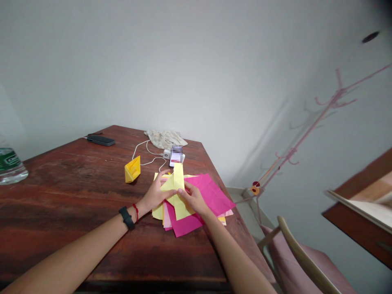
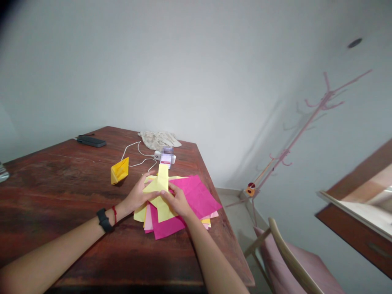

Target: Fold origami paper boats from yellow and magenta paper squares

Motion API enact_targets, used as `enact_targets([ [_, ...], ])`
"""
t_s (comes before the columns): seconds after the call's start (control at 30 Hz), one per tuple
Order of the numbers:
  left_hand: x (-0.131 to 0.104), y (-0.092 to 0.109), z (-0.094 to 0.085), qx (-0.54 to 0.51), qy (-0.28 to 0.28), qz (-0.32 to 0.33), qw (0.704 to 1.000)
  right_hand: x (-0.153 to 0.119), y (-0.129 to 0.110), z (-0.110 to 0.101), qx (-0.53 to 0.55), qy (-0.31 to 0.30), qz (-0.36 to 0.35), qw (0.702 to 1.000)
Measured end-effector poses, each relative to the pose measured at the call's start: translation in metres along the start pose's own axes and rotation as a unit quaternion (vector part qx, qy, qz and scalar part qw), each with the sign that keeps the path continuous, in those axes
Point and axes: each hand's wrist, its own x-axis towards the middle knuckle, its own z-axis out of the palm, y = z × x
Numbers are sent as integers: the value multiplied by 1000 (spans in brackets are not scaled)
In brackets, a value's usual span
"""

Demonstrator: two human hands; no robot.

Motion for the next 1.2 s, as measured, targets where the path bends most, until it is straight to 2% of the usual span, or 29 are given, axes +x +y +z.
enact_targets([
  [0.23,1,3,-2,-43,-16,-40,998,1,-10,3,66,29,10,997],
  [0.37,0,6,-3,-97,-42,-79,991,4,-5,0,99,87,42,990],
  [0.5,0,6,-4,-142,-24,-83,986,4,3,-3,97,130,85,983],
  [0.63,1,6,-5,-145,-20,-81,986,3,4,-6,117,116,104,981],
  [0.73,1,4,-3,-97,-14,-73,993,3,5,-7,126,116,110,979],
  [0.93,1,-9,2,-27,-33,-24,999,2,9,-1,129,16,135,982],
  [1.1,1,-15,2,76,16,36,996,-1,-1,4,106,-14,140,984],
  [1.2,0,-15,2,85,14,35,996,-3,-10,7,106,-42,105,988],
])
